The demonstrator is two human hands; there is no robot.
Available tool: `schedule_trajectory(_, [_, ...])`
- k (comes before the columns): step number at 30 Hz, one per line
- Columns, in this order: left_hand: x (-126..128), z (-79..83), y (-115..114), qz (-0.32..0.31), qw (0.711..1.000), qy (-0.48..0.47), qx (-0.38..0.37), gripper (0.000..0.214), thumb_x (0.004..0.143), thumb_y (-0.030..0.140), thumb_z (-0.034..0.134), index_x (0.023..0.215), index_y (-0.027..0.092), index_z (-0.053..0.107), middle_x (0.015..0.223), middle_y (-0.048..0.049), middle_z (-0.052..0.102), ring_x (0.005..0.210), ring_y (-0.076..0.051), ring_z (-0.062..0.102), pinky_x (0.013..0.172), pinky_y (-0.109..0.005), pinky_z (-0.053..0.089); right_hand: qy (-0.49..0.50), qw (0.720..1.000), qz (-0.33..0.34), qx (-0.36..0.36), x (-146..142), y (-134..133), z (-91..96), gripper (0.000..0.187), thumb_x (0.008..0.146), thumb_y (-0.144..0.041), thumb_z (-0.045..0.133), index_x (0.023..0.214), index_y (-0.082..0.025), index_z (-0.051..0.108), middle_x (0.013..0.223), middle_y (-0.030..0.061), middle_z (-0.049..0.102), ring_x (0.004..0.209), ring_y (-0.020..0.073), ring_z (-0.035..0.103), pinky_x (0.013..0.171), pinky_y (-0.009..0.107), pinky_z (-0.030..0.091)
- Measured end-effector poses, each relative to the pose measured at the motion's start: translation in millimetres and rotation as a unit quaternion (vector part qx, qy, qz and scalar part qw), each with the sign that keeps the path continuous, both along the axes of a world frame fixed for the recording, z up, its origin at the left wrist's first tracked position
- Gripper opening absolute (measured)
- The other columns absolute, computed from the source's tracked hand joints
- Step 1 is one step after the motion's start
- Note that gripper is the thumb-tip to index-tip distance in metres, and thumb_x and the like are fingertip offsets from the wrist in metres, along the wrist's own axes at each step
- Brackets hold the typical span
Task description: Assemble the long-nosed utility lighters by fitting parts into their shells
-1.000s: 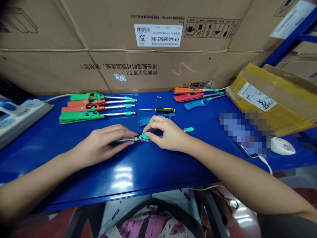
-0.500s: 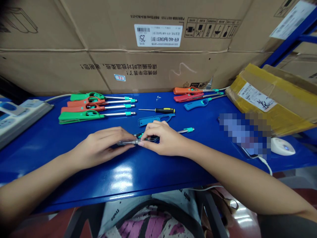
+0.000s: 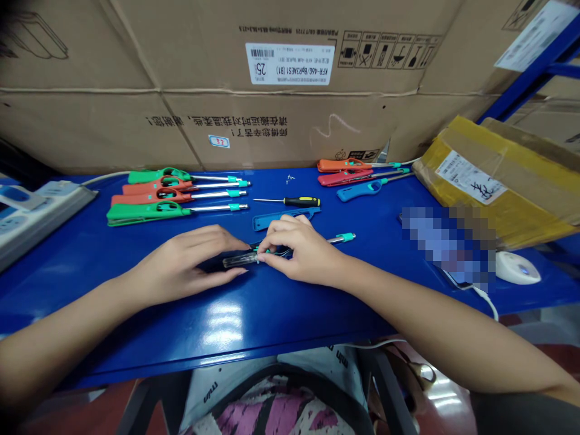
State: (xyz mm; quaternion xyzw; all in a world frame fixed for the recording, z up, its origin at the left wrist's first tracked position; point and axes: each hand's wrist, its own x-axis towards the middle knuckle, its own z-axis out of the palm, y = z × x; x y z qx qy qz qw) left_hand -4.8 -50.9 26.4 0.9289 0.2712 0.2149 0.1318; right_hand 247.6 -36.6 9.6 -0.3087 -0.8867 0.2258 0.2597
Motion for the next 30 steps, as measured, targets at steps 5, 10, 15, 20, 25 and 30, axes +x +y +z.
schedule_trajectory(5, [-5,4.9,5,0.073,0.990,0.114,0.044,0.045,0.086,0.051,0.069,0.120,0.021,0.066,0.112,-0.0073,0.071,0.102,-0.027,0.065,0.087,-0.041,0.054,0.040,0.999,-0.004,-0.026,2,5,-2.5,0.006,0.090,-0.021,0.070,0.086,-0.020,0.074,0.084,0.0021,0.069,0.086,0.0171,0.061,0.085,0.035,0.041])
schedule_trajectory(10, [-8,-0.7,7,0.068,0.992,0.104,-0.016,0.032,0.093,0.040,0.062,0.118,0.020,0.067,0.111,-0.0062,0.070,0.103,-0.023,0.066,0.085,-0.034,0.055,0.090,0.995,-0.012,-0.052,4,9,-4.4,0.006,0.089,-0.019,0.069,0.087,-0.020,0.075,0.080,0.0012,0.067,0.080,0.0157,0.059,0.078,0.032,0.046])
schedule_trajectory(15, [-2,-10.2,5,0.063,0.995,0.025,-0.069,0.028,0.093,0.034,0.065,0.114,0.016,0.069,0.102,-0.0064,0.068,0.078,-0.014,0.064,0.070,-0.025,0.056,0.075,0.995,-0.012,-0.057,4,10,-5.3,0.006,0.089,-0.019,0.070,0.088,-0.019,0.076,0.079,0.0012,0.067,0.080,0.0157,0.059,0.079,0.032,0.045])
schedule_trajectory(20, [1,-13.2,2,0.076,0.992,-0.029,-0.093,0.030,0.089,0.033,0.070,0.112,0.014,0.071,0.099,-0.0061,0.068,0.069,-0.010,0.062,0.063,-0.021,0.057,0.050,0.997,-0.002,-0.057,5,12,-7.1,0.006,0.089,-0.018,0.071,0.086,-0.019,0.076,0.081,0.0017,0.070,0.082,0.0160,0.060,0.084,0.034,0.044])
schedule_trajectory(25, [2,-12.4,2,0.074,0.992,-0.038,-0.100,0.026,0.089,0.027,0.069,0.111,0.014,0.072,0.099,-0.0052,0.069,0.070,-0.009,0.063,0.064,-0.020,0.058,0.040,0.997,-0.007,-0.060,6,13,-8.3,0.006,0.088,-0.020,0.072,0.087,-0.019,0.077,0.083,0.0023,0.071,0.085,0.0171,0.060,0.085,0.035,0.043])
schedule_trajectory(30, [0,-13.1,4,0.049,0.993,-0.042,-0.103,0.019,0.092,0.025,0.067,0.108,0.017,0.075,0.101,-0.0046,0.069,0.079,-0.010,0.067,0.069,-0.018,0.059,0.021,0.997,-0.016,-0.070,6,13,-8.0,0.006,0.088,-0.022,0.073,0.089,-0.021,0.079,0.083,0.0027,0.069,0.089,0.0187,0.059,0.085,0.035,0.042])
